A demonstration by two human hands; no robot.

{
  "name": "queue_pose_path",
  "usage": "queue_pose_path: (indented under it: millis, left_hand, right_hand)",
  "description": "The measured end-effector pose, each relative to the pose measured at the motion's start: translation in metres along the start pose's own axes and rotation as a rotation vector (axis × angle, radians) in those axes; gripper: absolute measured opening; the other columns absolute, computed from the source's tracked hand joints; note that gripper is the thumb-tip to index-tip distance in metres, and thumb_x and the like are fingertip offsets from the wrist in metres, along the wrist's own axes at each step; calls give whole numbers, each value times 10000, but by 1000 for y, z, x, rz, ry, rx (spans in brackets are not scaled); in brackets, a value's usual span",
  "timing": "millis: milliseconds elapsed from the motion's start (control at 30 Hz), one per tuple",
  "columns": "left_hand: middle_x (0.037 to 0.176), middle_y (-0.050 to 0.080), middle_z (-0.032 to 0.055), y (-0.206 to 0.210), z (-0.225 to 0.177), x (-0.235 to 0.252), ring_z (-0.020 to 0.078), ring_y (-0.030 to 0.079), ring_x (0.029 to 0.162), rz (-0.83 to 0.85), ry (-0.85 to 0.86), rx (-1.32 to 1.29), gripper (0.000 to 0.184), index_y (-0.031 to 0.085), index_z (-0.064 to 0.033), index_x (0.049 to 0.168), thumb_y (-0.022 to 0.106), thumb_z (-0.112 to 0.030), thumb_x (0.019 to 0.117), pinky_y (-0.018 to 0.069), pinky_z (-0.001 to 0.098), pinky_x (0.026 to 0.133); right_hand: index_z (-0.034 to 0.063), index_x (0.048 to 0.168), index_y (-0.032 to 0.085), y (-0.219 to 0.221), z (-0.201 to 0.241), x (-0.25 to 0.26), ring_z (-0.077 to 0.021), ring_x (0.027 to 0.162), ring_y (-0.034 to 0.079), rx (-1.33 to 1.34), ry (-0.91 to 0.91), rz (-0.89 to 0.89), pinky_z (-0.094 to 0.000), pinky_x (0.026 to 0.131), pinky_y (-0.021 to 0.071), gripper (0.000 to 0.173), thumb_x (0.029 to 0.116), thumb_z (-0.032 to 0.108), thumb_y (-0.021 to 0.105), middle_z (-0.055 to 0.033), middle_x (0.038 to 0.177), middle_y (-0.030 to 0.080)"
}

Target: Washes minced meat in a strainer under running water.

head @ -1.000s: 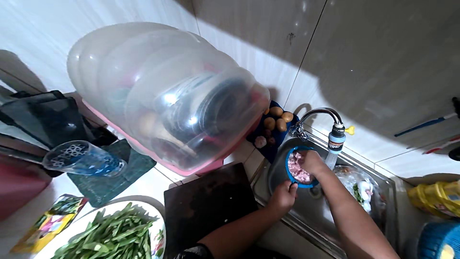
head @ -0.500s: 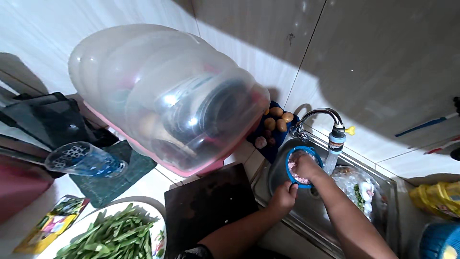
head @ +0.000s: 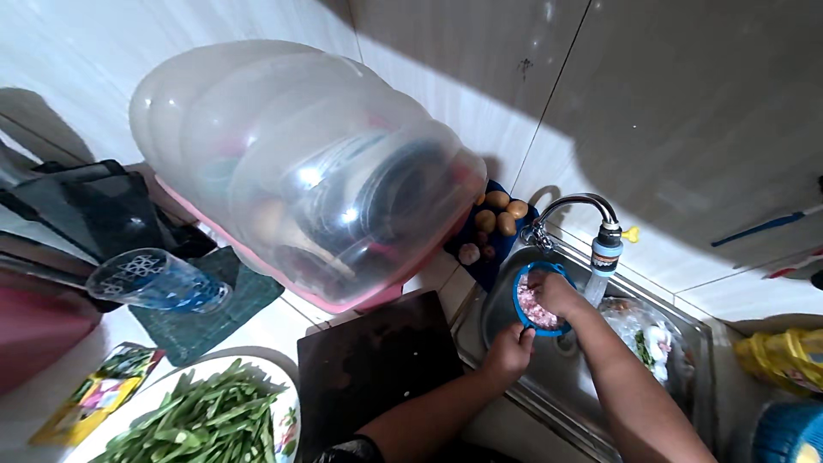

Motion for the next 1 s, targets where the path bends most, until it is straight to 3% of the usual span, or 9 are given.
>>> queue_pose_path:
  millis: [333,500,600,700,767,867,933,1000]
  left_hand:
    - [794,697,-16,-1,-3,-3,153,663,638,3,9,3,391,670,-254,1132,469,-577,1041,589,384,540]
    - [808,705,-24,-2,-7,-5,142,673,663,-3,26,19,376,676,-254,1127,477,-562,1043,598,374,565]
    - [800,698,-14,-3,-8,-5,151,673,662,7,18,0,388,670,-242,1126,471,-565,1045,600,382,566]
    - [803,697,-13,-3,-6,-5,157,674,669,7,4,-8,397,665,-249,1144,459,-574,1045,598,387,572]
    - [821,710,-8,-1,-4,-4,164,682,673,2,-10,-30,408,662,-252,1160,459,-585,1041,601,392,572]
    - [829,714,-2,-2,-6,-5,169,680,669,-1,-22,-67,416,659,-256,1168,464,-599,1035,598,394,565]
    - [831,714,2,-4,-9,-6,170,681,672,-2,-14,-78,408,656,-252,1167,466,-589,1038,598,387,564]
    - [831,715,1,-4,-11,-6,163,681,668,-15,-2,-76,406,660,-248,1164,466,-583,1041,597,377,562]
  right_hand:
    - [323,1013,743,1,-4,3,-165,919,715,83,45,-74,-527,819,604,217,799,359,750,47,997,746]
    - [330,1100,725,1,-6,10,-225,961,723,94,178,-95,-588,839,588,287,878,495,650,-2,1044,751]
    - [285,1221,646,5,-17,10,-281,1056,698,61,89,-58,-598,887,576,386,873,448,678,-54,1167,710]
    - [284,1369,566,6,-21,2,-459,1226,570,-61,22,60,-723,934,495,744,695,450,835,-187,1447,525]
    - [307,1439,505,10,-16,-5,-483,1264,543,-164,21,124,-732,943,486,832,687,423,842,-209,1498,474]
    - [190,1456,537,34,-16,5,-422,1329,531,-229,-7,17,-689,1065,442,711,804,341,778,-188,1456,553]
    - [121,1391,591,37,-18,8,-398,1285,575,-218,-14,-46,-666,1047,475,582,861,318,731,-176,1391,607]
    - [134,1291,647,29,-22,8,-361,1161,652,-180,2,-63,-641,962,537,482,866,350,716,-143,1258,678]
Point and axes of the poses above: each hand's wrist, its own x-axis towards the middle knuckle, its own y-axis out of the palm, z = x × y, the point moved 3 cm from there along x, towards the middle knuckle
